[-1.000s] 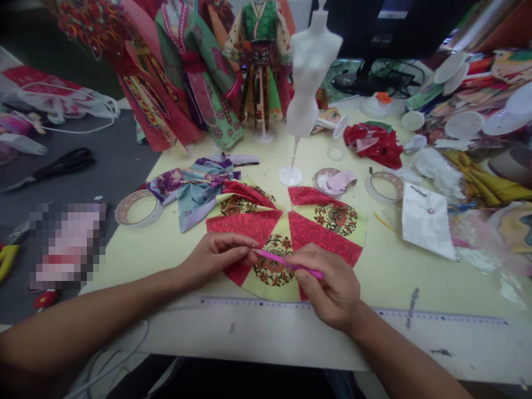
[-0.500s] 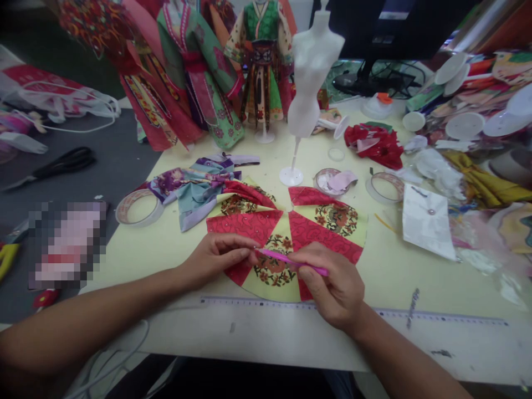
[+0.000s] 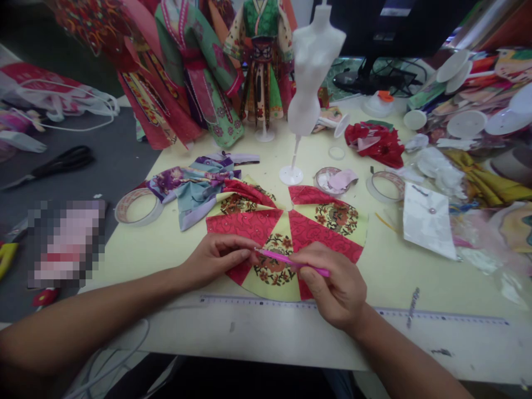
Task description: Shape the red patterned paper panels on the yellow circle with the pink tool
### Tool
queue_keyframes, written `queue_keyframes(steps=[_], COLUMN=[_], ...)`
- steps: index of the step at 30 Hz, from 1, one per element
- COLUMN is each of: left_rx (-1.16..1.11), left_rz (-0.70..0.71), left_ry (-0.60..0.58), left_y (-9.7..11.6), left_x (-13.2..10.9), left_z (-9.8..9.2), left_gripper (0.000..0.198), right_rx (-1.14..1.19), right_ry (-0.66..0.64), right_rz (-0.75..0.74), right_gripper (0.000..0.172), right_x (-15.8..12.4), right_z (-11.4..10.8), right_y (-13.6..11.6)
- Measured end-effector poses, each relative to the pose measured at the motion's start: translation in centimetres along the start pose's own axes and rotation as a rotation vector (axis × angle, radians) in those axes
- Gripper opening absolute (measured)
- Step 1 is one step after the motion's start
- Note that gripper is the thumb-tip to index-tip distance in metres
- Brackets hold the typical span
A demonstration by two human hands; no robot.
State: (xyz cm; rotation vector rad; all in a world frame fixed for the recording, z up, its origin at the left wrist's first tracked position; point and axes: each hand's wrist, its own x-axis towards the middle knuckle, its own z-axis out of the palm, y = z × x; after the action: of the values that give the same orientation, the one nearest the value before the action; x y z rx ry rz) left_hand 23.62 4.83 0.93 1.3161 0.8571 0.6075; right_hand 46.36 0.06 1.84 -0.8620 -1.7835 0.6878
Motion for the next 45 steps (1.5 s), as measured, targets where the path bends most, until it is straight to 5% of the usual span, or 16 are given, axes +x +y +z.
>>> queue_keyframes(steps=[21,26,33,45], left_rx=[0.08,0.172,0.553,0.952], left_rz=[0.047,0.119,0.429,0.892], left_ry=[-0.012,0.032,0.118,-0.121], left_y=[-0.4,-0.3,-0.8,-1.9], left_x=[0.2,0.2,0.4,0.8], left_z=[-0.1,0.0,-0.5,-0.7], left_gripper=[0.022,0.021,0.017,0.017], right_rx=[-0.005,-0.03,-0.059,-0.19], right_ry=[0.0,0.136,0.368,0.332], right_rz=[0.011,0.028,0.037,0.043], right_gripper=[0.031,0.027,0.022,0.021], right_x=[-0.1,0.0,0.7,0.8], right_z=[-0.1,0.0,-0.1,-0.4], right_y=[-0.2,-0.1,0.8,1.3])
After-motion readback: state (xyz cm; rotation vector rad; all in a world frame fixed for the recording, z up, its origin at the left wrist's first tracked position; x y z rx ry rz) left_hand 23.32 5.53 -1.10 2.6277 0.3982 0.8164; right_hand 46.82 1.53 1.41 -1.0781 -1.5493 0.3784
